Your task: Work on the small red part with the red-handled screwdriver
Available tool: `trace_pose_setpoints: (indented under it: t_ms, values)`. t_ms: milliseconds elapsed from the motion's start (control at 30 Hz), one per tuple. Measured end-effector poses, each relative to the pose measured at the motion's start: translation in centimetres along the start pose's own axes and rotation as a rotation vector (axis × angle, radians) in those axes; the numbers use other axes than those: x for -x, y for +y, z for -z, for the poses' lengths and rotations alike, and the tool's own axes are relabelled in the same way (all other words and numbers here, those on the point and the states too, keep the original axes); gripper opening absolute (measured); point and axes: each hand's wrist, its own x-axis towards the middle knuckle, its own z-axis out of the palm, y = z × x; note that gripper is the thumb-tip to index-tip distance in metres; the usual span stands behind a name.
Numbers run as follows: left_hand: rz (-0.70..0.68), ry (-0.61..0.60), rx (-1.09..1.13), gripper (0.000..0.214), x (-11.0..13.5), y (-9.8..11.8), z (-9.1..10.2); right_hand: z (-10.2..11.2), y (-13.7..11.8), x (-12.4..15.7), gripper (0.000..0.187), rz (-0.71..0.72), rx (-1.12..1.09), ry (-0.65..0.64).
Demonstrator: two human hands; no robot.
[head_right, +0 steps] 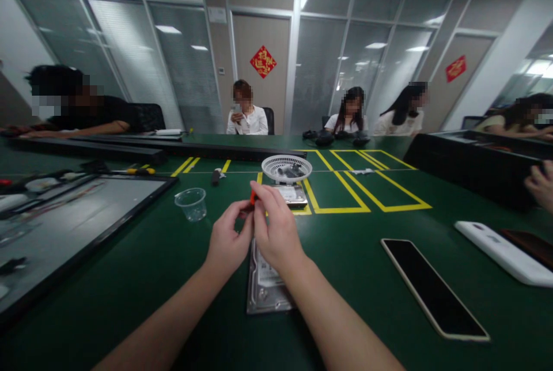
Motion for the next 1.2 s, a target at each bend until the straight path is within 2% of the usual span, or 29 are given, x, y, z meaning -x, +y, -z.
trace_pose_setpoints:
  t_ms: [133, 300, 500, 633, 733, 833, 1000, 1100, 1200]
  values:
    - [-0.006, 0.054, -0.037, 0.021, -0.06, 0.03, 0.0, -0.07, 0.09, -0.05, 0.039, -0.004, 0.033, 0.02]
    - [-0.011, 0.015, -0.035, 0.017, -0.06, 0.05, 0.07, -0.18, 0.08, 0.07, 0.042, -0.011, 0.017, 0.008]
    - [0.006, 0.056, -0.046, 0.021, -0.01, -0.02, 0.0, -0.17, 0.14, 0.06, 0.041, 0.004, 0.019, -0.002]
    - [0.007, 0.026, -0.034, 0.016, -0.04, -0.1, 0.02, -0.15, 0.1, 0.09, 0.042, -0.018, 0.02, 0.015]
    - [0.0, 0.014, -0.003, 0.021, -0.01, -0.17, 0.0, -0.16, -0.01, 0.07, 0.043, 0.007, 0.014, -0.004]
    - [0.009, 0.052, 0.01, 0.03, 0.01, -0.26, -0.06, -0.13, -0.09, -0.01, 0.041, 0.023, 0.018, -0.005]
    - [-0.01, 0.05, -0.025, 0.023, -0.04, -0.31, -0.09, -0.15, -0.08, 0.02, 0.039, -0.012, 0.034, 0.011]
    - [-0.006, 0.03, 0.008, 0.028, -0.04, -0.26, -0.13, -0.21, 0.01, 0.07, 0.042, 0.002, 0.015, 0.004]
    - [0.013, 0.065, 0.018, 0.029, -0.08, -0.17, -0.08, -0.21, 0.1, 0.05, 0.041, 0.01, 0.029, 0.011]
